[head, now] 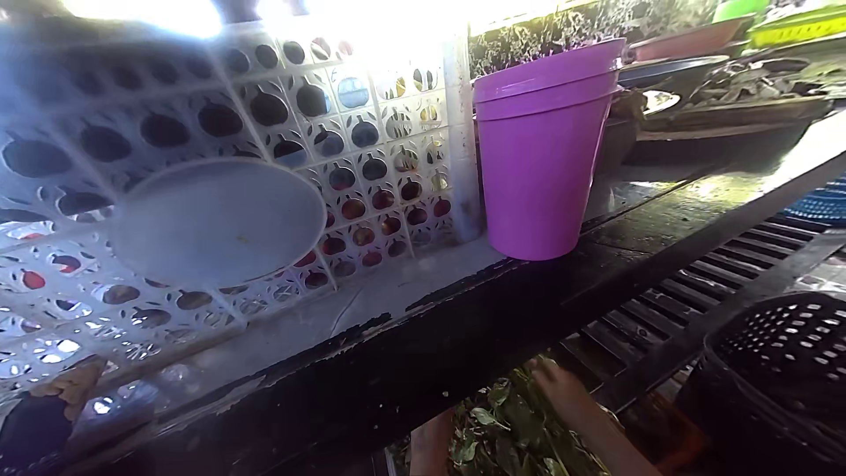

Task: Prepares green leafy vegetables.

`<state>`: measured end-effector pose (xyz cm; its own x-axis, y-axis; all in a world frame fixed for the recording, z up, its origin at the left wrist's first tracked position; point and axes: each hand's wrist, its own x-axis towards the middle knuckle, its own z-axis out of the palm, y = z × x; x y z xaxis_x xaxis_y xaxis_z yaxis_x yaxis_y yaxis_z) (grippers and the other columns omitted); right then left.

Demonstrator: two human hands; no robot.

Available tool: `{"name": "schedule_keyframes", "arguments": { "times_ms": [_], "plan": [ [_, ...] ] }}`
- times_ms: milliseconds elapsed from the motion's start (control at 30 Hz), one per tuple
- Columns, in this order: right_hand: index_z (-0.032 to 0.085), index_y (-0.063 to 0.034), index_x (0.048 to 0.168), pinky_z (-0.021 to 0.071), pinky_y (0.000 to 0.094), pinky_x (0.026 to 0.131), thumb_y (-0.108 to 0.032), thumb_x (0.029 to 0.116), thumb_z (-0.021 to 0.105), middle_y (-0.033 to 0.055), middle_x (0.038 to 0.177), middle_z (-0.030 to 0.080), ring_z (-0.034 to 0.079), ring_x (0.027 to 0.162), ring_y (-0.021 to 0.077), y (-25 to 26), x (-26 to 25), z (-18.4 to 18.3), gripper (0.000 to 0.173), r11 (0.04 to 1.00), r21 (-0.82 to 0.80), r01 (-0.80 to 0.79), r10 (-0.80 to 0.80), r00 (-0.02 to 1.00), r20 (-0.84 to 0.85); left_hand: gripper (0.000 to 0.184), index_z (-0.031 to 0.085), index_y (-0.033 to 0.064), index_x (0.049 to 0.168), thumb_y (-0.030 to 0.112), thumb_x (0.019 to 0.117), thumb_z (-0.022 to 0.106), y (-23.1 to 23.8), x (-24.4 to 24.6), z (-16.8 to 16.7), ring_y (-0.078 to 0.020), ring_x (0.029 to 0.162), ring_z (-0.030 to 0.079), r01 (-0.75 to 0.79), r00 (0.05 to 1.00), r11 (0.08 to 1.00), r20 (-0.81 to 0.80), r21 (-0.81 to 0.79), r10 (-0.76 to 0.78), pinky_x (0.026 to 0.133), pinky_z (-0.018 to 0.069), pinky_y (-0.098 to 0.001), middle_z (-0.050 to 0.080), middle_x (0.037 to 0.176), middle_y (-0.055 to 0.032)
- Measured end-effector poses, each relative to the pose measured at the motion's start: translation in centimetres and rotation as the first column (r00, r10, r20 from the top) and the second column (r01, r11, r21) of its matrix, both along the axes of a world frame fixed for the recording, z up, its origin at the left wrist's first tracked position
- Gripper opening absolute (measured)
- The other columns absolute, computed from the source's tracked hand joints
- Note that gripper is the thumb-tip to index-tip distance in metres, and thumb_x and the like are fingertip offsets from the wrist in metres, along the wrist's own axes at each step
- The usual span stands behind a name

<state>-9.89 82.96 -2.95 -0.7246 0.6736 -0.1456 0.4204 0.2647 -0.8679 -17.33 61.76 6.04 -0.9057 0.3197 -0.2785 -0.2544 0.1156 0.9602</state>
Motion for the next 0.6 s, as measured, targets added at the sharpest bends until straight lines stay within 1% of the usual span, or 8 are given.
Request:
{"name": "schedule_keyframes", "arguments": {
  "times_ms": [67,133,167,200,267,333,433,600],
  "plan": [
    [0.051,-0.003,0.149,0.0393,0.0628,0.111,-0.029,0.1012,0.062,0.0275,0.142,0.056,0.053,0.132,0.0462,-0.9,0.1,-1.0,0.056,0.985,0.153,-0.084,0.064,0.99,0.129,0.028,0.066,-0.0053,0.118,0.006,0.0926,0.073,-0.1,-1.9,-6.2,-0.0113,0.077,0.064,0.073,0.995,0.994,-0.075,0.076,-0.067,0.067,0.052,-0.0274,0.072,0.096,-0.0111],
    [0.057,-0.0003,0.143,0.0414,0.0638,0.108,-0.032,0.0973,0.067,0.0288,0.138,0.058,0.054,0.129,0.0479,-2.1,-0.2,-1.5,0.057,0.972,0.232,-0.034,0.042,0.999,-0.033,0.03,0.069,-0.0019,0.116,0.01,0.0902,0.076,0.1,-2.5,-9.7,-0.0133,0.082,0.068,0.163,0.982,0.982,-0.11,0.091,-0.153,0.071,0.0555,-0.0307,0.074,0.098,-0.0101],
    [0.06,-0.0008,0.14,0.0471,0.0573,0.104,-0.032,0.0979,0.067,0.0235,0.131,0.064,0.06,0.122,0.0399,-2.5,-0.4,-1.0,0.053,0.991,0.13,-0.044,0.059,0.992,-0.114,0.028,0.07,-0.0015,0.116,0.011,0.0911,0.075,0.3,-2.1,-10.1,-0.013,0.081,0.068,0.2,0.976,0.976,-0.108,0.086,-0.19,0.071,0.0553,-0.0311,0.074,0.097,-0.0095],
    [0.062,-0.0035,0.138,0.0525,0.0459,0.097,-0.032,0.1002,0.065,0.0148,0.124,0.068,0.065,0.114,0.0273,-2.9,-0.4,-0.1,0.047,0.992,-0.083,-0.089,0.075,0.983,-0.166,0.027,0.07,-0.0012,0.116,0.011,0.0923,0.073,0.6,-1.7,-10.2,-0.0131,0.083,0.068,0.241,0.967,0.967,-0.101,0.081,-0.233,0.073,0.0562,-0.0321,0.074,0.097,-0.0092],
    [0.066,-0.0082,0.124,0.0541,0.0301,0.073,-0.03,0.1022,0.064,0.004,0.107,0.072,0.067,0.091,0.0134,-3.7,-0.4,1.1,0.031,0.832,-0.54,-0.125,0.005,0.976,-0.219,0.024,0.071,0.0,0.115,0.013,0.0947,0.071,1.0,-0.8,-9.9,-0.0123,0.083,0.069,0.316,0.947,0.946,-0.092,0.07,-0.309,0.074,0.0567,-0.0318,0.075,0.096,-0.0077],
    [0.069,-0.0069,0.111,0.0508,0.0256,0.059,-0.021,0.0999,0.068,0.0034,0.089,0.07,0.063,0.071,0.011,-4.3,-0.8,0.6,0.018,0.684,-0.72,-0.116,-0.121,0.955,-0.269,0.022,0.071,0.0015,0.113,0.017,0.0988,0.067,1.2,-0.3,-9.7,-0.0089,0.075,0.065,0.361,0.93,0.931,-0.089,0.054,-0.356,0.068,0.054,-0.0281,0.073,0.092,-0.0053],
    [0.069,-0.0053,0.102,0.0469,0.0217,0.054,-0.013,0.0985,0.068,0.0022,0.08,0.066,0.057,0.062,0.0078,-4.8,-1.3,0.4,0.009,0.678,-0.727,-0.105,-0.202,0.925,-0.322,0.026,0.068,0.0008,0.103,0.022,0.1066,0.054,1.6,-0.2,-10.0,-0.0058,0.058,0.053,0.295,0.956,0.948,-0.05,0.122,-0.291,0.054,0.0442,-0.0226,0.068,0.082,-0.0044],
    [0.073,-0.0057,0.104,0.0458,0.0194,0.055,-0.012,0.0984,0.067,0.0006,0.084,0.07,0.057,0.063,0.0047,-5.5,-1.0,0.6,0.011,0.821,-0.518,-0.241,-0.023,0.892,-0.451,0.027,0.064,-0.0012,0.098,0.02,0.1081,0.051,1.8,-1.2,-10.4,-0.0066,0.057,0.054,0.077,0.994,0.962,0.05,0.263,-0.094,0.055,0.0469,-0.0218,0.064,0.075,-0.0046]
  ]
}}
